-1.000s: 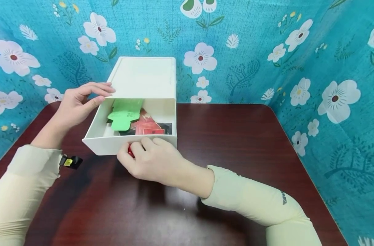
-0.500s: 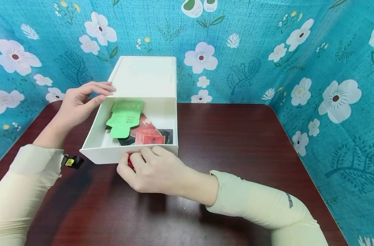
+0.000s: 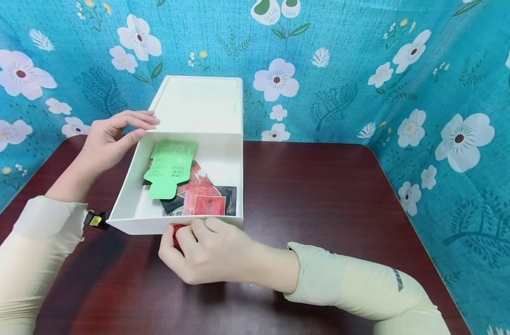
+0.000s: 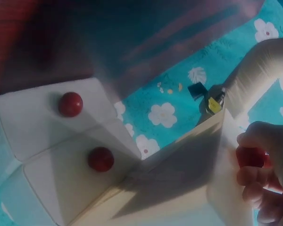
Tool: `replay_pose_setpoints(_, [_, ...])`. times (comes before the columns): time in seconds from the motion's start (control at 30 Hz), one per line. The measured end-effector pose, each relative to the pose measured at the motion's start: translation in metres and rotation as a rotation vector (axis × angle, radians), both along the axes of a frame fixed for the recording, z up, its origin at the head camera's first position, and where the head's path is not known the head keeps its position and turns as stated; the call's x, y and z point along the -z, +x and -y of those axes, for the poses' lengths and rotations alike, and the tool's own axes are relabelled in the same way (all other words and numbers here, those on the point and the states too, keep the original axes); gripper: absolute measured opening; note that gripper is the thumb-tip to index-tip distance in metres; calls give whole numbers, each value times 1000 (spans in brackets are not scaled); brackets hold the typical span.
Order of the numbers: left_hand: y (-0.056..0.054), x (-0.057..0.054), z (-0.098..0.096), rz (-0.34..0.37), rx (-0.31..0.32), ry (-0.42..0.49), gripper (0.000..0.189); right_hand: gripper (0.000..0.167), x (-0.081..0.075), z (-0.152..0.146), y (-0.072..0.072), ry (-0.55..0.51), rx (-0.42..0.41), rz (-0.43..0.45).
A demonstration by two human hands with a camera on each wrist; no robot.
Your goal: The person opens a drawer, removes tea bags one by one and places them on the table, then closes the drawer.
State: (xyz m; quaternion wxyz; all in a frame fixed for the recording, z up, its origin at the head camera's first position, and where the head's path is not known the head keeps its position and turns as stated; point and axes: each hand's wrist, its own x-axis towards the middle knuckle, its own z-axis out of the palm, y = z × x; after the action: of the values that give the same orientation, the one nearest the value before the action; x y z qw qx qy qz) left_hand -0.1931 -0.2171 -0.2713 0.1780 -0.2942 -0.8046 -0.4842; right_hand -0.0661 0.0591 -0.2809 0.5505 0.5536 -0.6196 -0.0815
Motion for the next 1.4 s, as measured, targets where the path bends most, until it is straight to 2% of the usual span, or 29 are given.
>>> replay_pose_setpoints(0.23, [0, -1, -1, 7, 5, 10, 19, 15, 3, 1, 3, -9, 12, 3])
replay_pose_setpoints(0.5, [0, 0, -1, -7, 5, 13, 19, 21, 3, -1, 16, 5, 112, 115])
replay_pose_setpoints(0.63, [1, -1, -1, -9, 1, 16, 18, 19, -9, -6, 17, 3, 99, 143])
replay_pose_setpoints(0.8, [1, -2, 1, -12, 2, 22, 19, 19, -38, -13, 13, -50, 79, 194])
replay_pose_setpoints(0.93, [1, -3, -1, -11, 9, 27, 18, 21, -58, -21, 4, -12, 148, 327])
replay_pose_setpoints(1.03, [1, -3, 0, -8, 11, 27, 17, 21, -72, -23, -11, 64, 192, 455])
replay_pose_setpoints(1.1, [0, -3, 0, -9, 13, 27, 17, 19, -84, -22, -24, 117, 220, 568])
replay_pose_setpoints(1.2, [0, -2, 0, -12, 17, 25, 18, 16, -102, -16, -44, 210, 304, 773])
replay_pose_setpoints(1.3, [0, 0, 0, -10, 25, 27, 18, 25, -114, -4, -63, 326, 403, 969])
replay_pose_setpoints(1.4, [0, 1, -1, -5, 32, 31, 18, 39, -119, 10, -79, 472, 439, 1073])
